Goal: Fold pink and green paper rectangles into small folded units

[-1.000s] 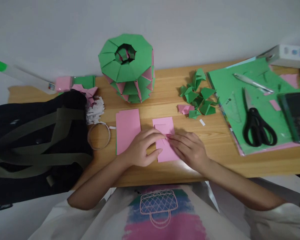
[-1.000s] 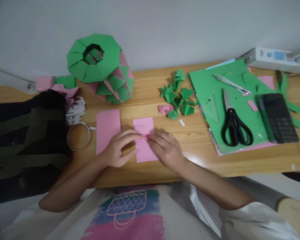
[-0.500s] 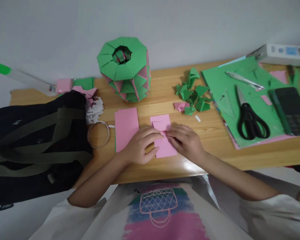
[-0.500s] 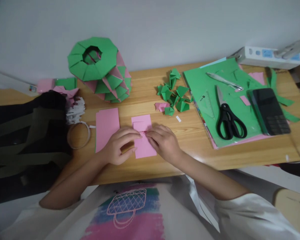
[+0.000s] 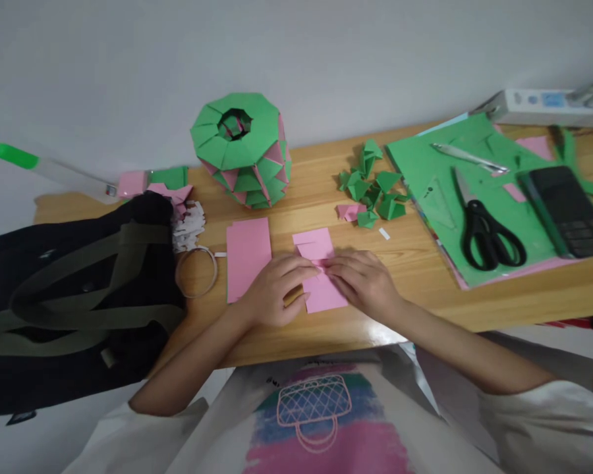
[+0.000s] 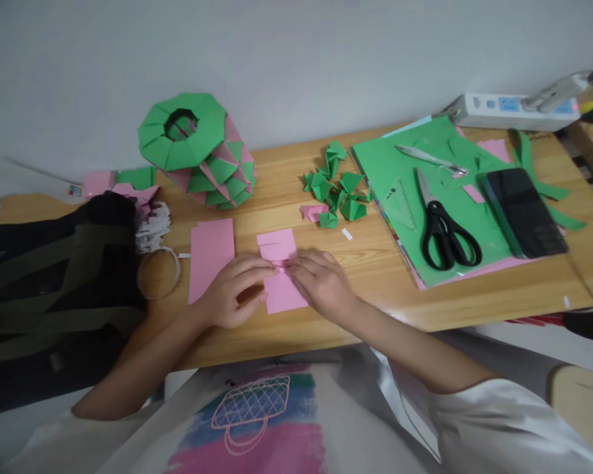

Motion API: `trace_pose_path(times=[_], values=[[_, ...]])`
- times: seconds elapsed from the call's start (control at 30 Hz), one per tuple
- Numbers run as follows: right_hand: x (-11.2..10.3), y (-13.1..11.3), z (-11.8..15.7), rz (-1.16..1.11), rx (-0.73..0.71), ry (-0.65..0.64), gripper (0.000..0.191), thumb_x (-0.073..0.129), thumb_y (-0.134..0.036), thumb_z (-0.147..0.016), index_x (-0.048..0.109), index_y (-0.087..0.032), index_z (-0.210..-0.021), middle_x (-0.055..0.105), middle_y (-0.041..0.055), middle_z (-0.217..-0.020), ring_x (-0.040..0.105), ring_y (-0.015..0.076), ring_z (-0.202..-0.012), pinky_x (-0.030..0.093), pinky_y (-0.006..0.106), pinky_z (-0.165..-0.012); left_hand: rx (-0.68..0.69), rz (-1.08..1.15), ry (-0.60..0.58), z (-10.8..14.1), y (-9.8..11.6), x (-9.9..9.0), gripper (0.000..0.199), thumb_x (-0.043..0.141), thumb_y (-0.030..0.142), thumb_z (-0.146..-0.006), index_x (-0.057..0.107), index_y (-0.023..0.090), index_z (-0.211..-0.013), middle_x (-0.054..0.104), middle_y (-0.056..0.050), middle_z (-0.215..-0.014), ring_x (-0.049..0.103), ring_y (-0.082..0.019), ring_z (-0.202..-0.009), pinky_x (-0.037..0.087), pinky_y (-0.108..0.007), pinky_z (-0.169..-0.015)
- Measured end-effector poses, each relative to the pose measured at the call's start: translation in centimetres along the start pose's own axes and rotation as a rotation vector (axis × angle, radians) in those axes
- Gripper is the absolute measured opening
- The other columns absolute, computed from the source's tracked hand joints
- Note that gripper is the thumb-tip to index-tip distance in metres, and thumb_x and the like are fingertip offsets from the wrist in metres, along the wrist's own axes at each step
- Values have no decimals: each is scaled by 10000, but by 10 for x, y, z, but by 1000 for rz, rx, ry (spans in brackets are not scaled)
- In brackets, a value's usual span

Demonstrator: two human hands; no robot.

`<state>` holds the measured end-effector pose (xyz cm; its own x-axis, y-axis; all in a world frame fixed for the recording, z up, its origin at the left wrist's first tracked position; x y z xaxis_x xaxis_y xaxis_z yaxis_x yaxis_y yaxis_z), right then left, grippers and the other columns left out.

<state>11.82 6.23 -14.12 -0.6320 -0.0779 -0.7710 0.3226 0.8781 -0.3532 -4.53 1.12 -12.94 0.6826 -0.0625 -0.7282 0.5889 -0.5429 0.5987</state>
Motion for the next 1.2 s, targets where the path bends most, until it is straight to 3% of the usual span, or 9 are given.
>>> trace_pose_path(times=[0.33,0.6,1.0,1.2], values=[[0,2,4,-30,-15,-60,160,547,-128,-885,678,-156,-974,745,67,-1020,663,195,-996,497,343,-820,-66,46,-21,-1,-5,-3,390,518,160,-831,523,202,-1219,629,-104,-1126,601,-220,-1054,507,-390,-873],[-1,2,2,-46,-22,-43,155,542,-125,-888,673,-145,-969,747,74,-1004,665,195,-991,506,344,-819,171,-359,-222,-1,-7,-6,353,498,155,-845,530,106,-1194,647,-142,-1178,579,-259,-1119,465,-443,-968],[-2,4,4,-27,-27,-42,153,538,-143,-898,675,-146,-967,751,63,-1006,674,194,-966,509,336,-811,129,-478,-391,-7,-7,-1,422,464,216,-886,519,54,-1271,628,-157,-1211,515,-290,-1162,435,-425,-950],[-2,4,4,-38,-21,-44,169,528,-144,-903,682,-150,-971,751,60,-1000,671,192,-966,506,333,-810,138,-516,-407,-6,-10,0,417,448,231,-894,523,79,-1275,641,-132,-1185,523,-278,-1124,424,-407,-932]])
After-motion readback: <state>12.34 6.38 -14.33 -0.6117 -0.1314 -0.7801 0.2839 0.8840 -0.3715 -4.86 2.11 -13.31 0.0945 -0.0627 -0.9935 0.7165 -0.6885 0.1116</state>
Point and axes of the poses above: each hand's wrist, its own z-axis away from the middle knuckle, its own x-axis out of the palm, y = z × x, the point moved 4 cm from there along -z, towards the middle knuckle
